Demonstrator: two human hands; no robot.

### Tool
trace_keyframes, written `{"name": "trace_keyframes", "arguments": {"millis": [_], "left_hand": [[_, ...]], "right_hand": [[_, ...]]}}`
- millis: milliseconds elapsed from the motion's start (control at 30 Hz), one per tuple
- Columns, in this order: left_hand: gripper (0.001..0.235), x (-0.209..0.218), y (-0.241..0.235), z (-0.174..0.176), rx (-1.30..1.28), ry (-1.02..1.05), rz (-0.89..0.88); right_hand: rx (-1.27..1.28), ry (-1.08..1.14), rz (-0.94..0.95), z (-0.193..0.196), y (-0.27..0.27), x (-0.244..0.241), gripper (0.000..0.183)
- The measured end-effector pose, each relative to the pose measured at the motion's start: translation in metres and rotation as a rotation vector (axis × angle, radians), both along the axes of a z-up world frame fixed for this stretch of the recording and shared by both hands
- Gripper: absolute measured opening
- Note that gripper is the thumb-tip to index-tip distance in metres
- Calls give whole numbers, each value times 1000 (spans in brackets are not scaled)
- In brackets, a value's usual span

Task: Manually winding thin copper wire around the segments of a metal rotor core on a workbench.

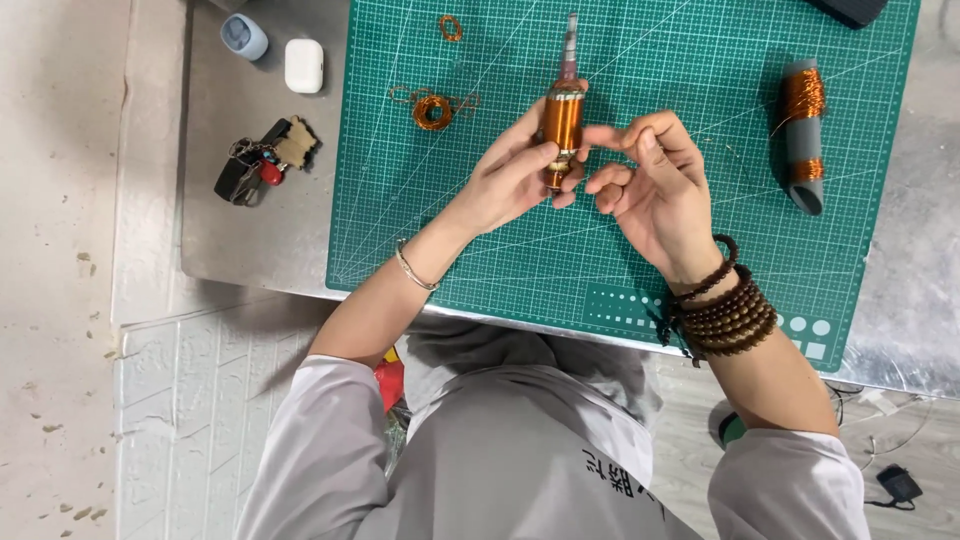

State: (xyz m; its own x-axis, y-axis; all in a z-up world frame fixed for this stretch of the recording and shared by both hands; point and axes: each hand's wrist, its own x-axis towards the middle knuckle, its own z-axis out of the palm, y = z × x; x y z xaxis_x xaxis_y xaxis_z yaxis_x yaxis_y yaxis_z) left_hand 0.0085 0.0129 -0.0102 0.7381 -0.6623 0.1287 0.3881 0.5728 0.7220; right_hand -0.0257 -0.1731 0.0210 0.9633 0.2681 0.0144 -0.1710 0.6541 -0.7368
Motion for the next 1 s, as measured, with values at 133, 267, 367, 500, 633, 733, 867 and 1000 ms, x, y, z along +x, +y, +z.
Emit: {"name": "trace_keyframes", "arguments": {"millis": [133, 267, 367, 500, 633, 733, 867, 1000], "left_hand": [[41, -2, -3, -7, -84, 115, -27], [36, -4, -5, -1, -97, 125, -33], [39, -5, -4, -2, -92, 113, 0], [40, -4, -6, -4, -51, 28, 56], [42, -6, -6, -6, -4, 9, 95], [44, -6, -7, -10, -2, -5, 121], [48, -7, -11, -17, -12, -41, 147], [56, 0, -13, -18, 18, -98, 174]], "right_hand": [[50, 36, -24, -8, 0, 2, 12], [46, 54, -69, -8, 1, 2, 12], [14, 41, -89, -8, 2, 1, 12], [-14, 2, -96, -8, 4, 0, 12], [-55, -2, -110, -8, 7, -2, 11], [-65, -16, -112, -7, 8, -2, 11], [-61, 41, -166, -14, 11, -3, 13], [-83, 72, -205, -14, 13, 0, 17]]}}
